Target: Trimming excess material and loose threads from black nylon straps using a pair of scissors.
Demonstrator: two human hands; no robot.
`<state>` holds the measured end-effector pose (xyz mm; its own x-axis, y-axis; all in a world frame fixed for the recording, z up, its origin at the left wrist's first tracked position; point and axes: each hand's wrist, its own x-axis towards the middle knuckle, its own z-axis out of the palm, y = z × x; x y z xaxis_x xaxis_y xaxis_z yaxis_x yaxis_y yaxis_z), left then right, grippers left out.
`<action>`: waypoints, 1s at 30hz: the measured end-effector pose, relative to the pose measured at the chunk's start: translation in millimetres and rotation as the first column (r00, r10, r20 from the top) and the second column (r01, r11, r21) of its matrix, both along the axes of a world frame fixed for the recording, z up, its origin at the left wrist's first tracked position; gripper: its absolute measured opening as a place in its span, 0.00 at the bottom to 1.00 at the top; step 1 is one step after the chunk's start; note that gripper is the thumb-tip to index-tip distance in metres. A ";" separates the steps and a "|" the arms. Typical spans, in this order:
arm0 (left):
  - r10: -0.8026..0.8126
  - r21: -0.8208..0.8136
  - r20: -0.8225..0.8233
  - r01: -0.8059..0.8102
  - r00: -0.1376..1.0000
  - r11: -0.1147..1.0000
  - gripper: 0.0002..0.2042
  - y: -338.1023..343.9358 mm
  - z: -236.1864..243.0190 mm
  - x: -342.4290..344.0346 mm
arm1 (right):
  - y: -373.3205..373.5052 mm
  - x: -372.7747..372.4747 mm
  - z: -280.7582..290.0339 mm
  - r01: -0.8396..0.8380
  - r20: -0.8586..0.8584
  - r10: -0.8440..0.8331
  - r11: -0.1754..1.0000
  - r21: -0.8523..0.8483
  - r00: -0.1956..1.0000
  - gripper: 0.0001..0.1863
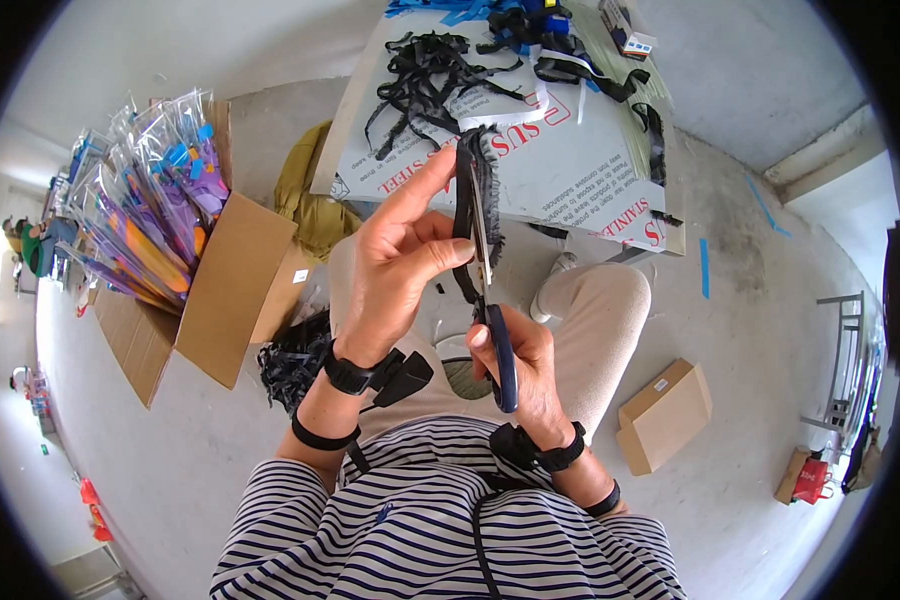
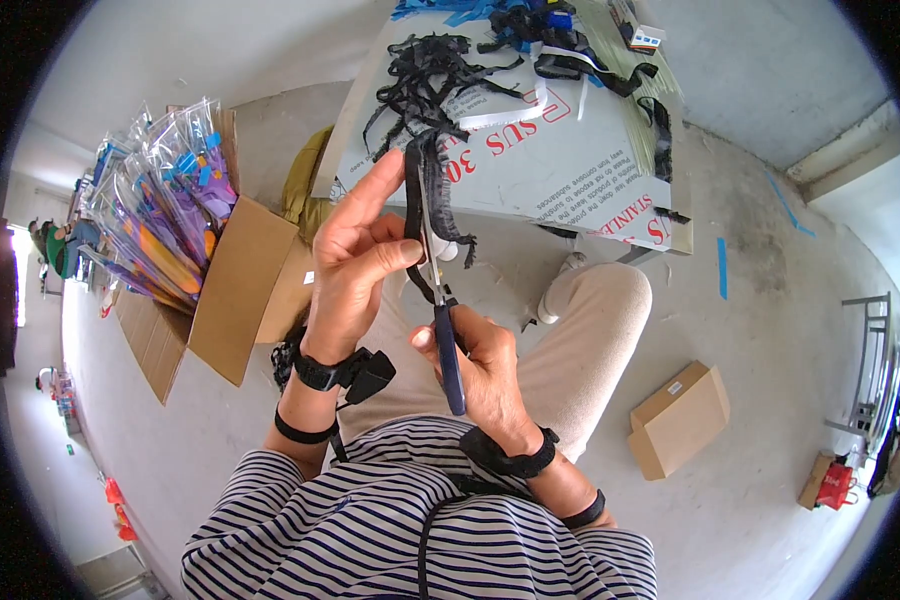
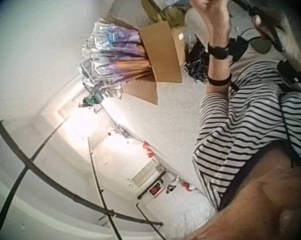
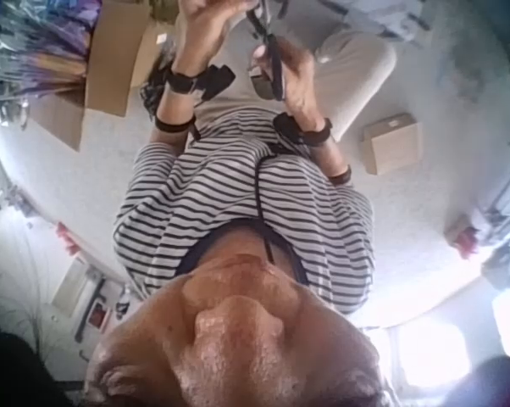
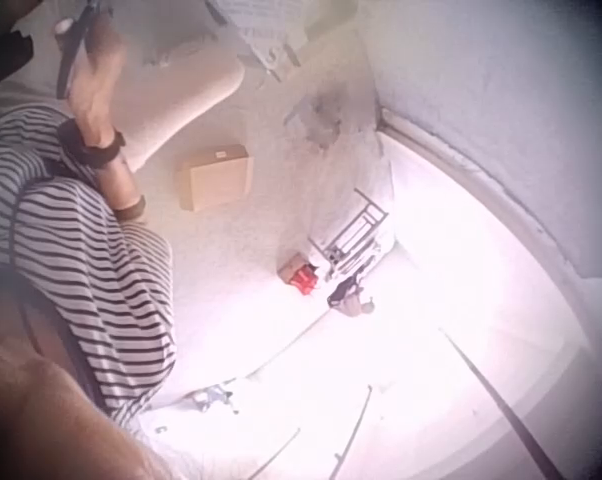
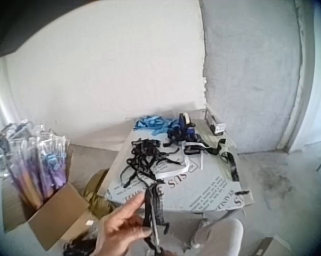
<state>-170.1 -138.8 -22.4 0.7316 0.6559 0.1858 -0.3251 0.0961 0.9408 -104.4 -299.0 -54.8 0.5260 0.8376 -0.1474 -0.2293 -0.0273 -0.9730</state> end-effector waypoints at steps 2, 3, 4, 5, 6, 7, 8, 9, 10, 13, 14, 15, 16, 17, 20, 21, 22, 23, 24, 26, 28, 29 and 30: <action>-0.015 -0.008 -0.028 0.015 0.999 1.000 0.37 -1.8 0.8 -1.1 | -0.3 -0.3 2.7 0.011 -0.017 -0.011 1.000 -0.009 1.000 0.22; -0.015 -0.008 -0.028 0.015 0.999 1.000 0.37 -1.8 0.7 -1.7 | 0.0 -0.3 3.3 0.017 -0.032 -0.018 1.000 -0.012 0.999 0.22; -0.029 -0.014 -0.033 0.028 0.999 1.000 0.37 -1.5 0.0 -2.7 | 0.0 -0.5 3.3 0.024 -0.048 -0.025 1.000 -0.016 0.999 0.22; -0.042 -0.019 -0.038 0.041 0.998 0.999 0.37 -1.6 -0.6 -3.4 | -0.9 -0.1 2.7 0.024 -0.048 -0.025 1.000 -0.016 0.999 0.22; -0.042 -0.019 -0.038 0.041 0.998 0.999 0.37 -2.4 -1.0 -4.0 | -2.8 1.1 1.5 0.006 -0.010 -0.006 0.999 -0.048 1.000 0.22; -0.038 -0.043 -0.038 0.037 0.999 0.998 0.36 -3.6 -1.8 -3.7 | -4.8 2.5 -0.4 -0.009 0.027 0.011 0.997 -0.081 1.000 0.22; -0.035 -0.067 -0.039 0.032 0.999 0.997 0.35 -4.2 -2.6 -3.2 | -6.3 3.6 -4.3 -0.007 0.028 0.009 0.997 -0.082 1.000 0.22; -0.038 -0.068 -0.038 0.035 0.999 0.997 0.35 0.0 -6.4 -2.6 | -7.5 4.5 -9.6 0.001 0.095 0.008 0.996 -0.089 0.995 0.21; -0.021 0.003 -0.032 0.022 0.999 1.000 0.35 7.1 -6.0 -1.8 | -7.8 4.5 -11.9 0.004 0.160 0.011 0.995 -0.095 0.987 0.20; -0.040 -0.035 -0.014 0.039 0.999 0.999 0.32 18.0 5.9 -2.2 | -6.0 3.1 -11.3 0.099 0.319 -0.070 0.992 -0.076 0.945 0.24; -0.037 0.052 -0.014 0.037 0.999 0.998 0.31 24.5 8.1 0.6 | -5.4 3.5 -10.6 0.097 0.319 -0.068 0.992 -0.075 0.945 0.24; -0.033 0.139 -0.014 0.035 0.999 0.990 0.30 29.9 10.2 2.4 | -5.1 4.4 -9.3 0.082 0.361 -0.055 0.995 -0.060 0.931 0.24; -0.033 0.160 -0.069 0.043 0.997 0.986 0.29 33.1 12.5 3.8 | -5.4 5.6 -8.3 0.069 0.402 -0.045 0.996 -0.047 0.915 0.25; -0.034 0.160 -0.068 0.044 0.997 0.986 0.29 33.7 14.1 4.4 | -6.2 6.3 -8.1 0.070 0.403 -0.045 0.996 -0.048 0.914 0.25; -0.087 0.129 -0.131 0.104 0.988 0.986 0.28 34.4 15.6 5.8 | -7.8 7.7 -8.1 0.065 0.373 -0.024 0.993 -0.098 0.928 0.25; -0.090 0.114 -0.148 0.107 0.985 0.988 0.27 34.5 15.4 5.2 | -7.4 8.2 -8.1 0.063 0.365 -0.026 0.994 -0.089 0.930 0.26; -0.090 0.099 -0.166 0.107 0.982 0.989 0.26 34.5 15.4 4.0 | -7.0 8.3 -7.8 0.057 0.357 -0.026 0.995 -0.079 0.934 0.26; -0.089 0.099 -0.167 0.106 0.982 0.989 0.26 34.9 15.0 3.4 | -7.1 8.7 -6.3 0.056 0.357 -0.024 0.995 -0.079 0.934 0.26; -0.046 0.136 -0.149 0.066 0.988 0.989 0.24 35.6 14.3 2.9 | -7.4 9.5 -3.7 0.073 0.411 -0.038 0.995 -0.071 0.911 0.26; -0.001 0.171 -0.130 0.023 0.991 0.985 0.22 37.3 15.8 1.8 | -8.2 12.7 -2.4 0.087 0.464 -0.049 0.994 -0.062 0.884 0.26; -0.025 0.130 -0.201 0.052 0.979 0.990 0.16 39.5 22.3 0.2 | -10.5 17.7 -3.0 0.059 0.664 -0.011 0.997 -0.050 0.748 0.26; -0.024 0.130 -0.201 0.051 0.979 0.990 0.16 43.0 23.6 -1.0 | -11.8 18.8 -4.3 0.058 0.664 -0.010 0.997 -0.050 0.748 0.26; -0.088 0.128 -0.294 0.131 0.952 0.983 0.15 47.7 24.7 -2.5 | -13.2 19.3 -6.3 0.050 0.693 -0.006 0.998 -0.044 0.721 0.26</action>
<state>-172.6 -91.1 2.3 0.8337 0.5503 0.0451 -0.0358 -0.0277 0.9990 -85.1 -312.2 -61.0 0.5232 0.8229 0.2217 0.5063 -0.0909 -0.8575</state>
